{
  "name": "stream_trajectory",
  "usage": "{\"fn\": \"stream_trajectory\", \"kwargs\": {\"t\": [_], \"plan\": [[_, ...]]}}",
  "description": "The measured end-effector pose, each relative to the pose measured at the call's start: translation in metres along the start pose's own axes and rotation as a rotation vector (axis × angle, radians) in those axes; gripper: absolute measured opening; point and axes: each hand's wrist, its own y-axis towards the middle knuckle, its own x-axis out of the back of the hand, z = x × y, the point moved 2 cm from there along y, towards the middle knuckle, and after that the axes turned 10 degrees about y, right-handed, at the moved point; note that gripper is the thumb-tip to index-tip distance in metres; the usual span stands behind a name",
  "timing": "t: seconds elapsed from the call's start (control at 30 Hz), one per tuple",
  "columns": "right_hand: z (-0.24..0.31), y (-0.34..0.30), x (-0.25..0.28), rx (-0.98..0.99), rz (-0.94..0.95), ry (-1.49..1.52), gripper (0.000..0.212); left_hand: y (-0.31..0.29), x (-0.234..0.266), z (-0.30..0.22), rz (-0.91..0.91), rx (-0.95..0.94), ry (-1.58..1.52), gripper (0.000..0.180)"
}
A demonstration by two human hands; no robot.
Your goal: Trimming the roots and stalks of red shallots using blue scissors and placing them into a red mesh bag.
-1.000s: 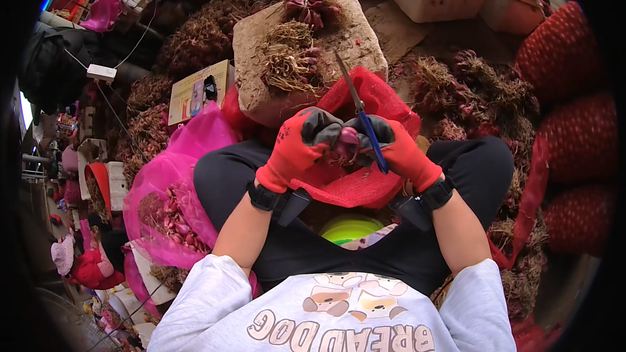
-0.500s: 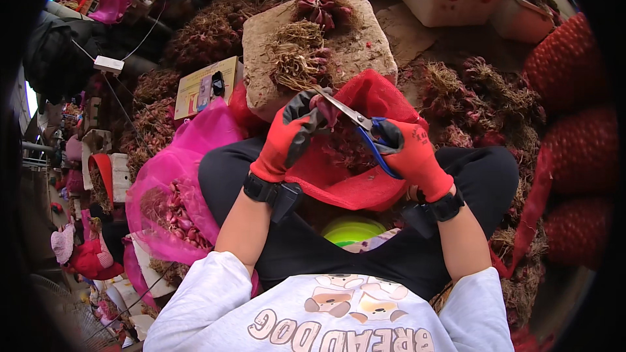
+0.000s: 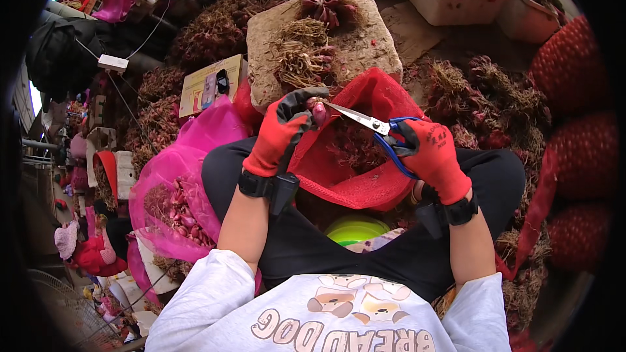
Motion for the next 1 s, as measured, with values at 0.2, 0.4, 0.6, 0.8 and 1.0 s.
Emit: {"fn": "stream_trajectory", "kwargs": {"t": [0.2,0.4,0.6,0.8,1.0], "plan": [[0.006,0.000,0.004,0.006,0.002,-0.030,0.022,-0.001,-0.003,0.007,-0.108,0.001,0.012,0.029],[0.003,-0.001,0.000,0.015,0.018,-0.071,0.021,-0.001,-0.001,0.005,-0.151,0.034,0.113,0.034],[0.004,0.001,0.001,0.008,0.022,-0.061,0.021,-0.001,0.000,0.005,-0.112,0.076,0.088,0.031],[0.005,0.000,0.001,-0.001,0.040,-0.042,0.022,-0.003,-0.003,0.003,-0.142,0.061,0.158,0.033],[-0.009,-0.001,-0.003,-0.135,0.001,0.032,0.021,-0.002,-0.004,0.014,-0.169,-0.072,0.292,0.032]]}}
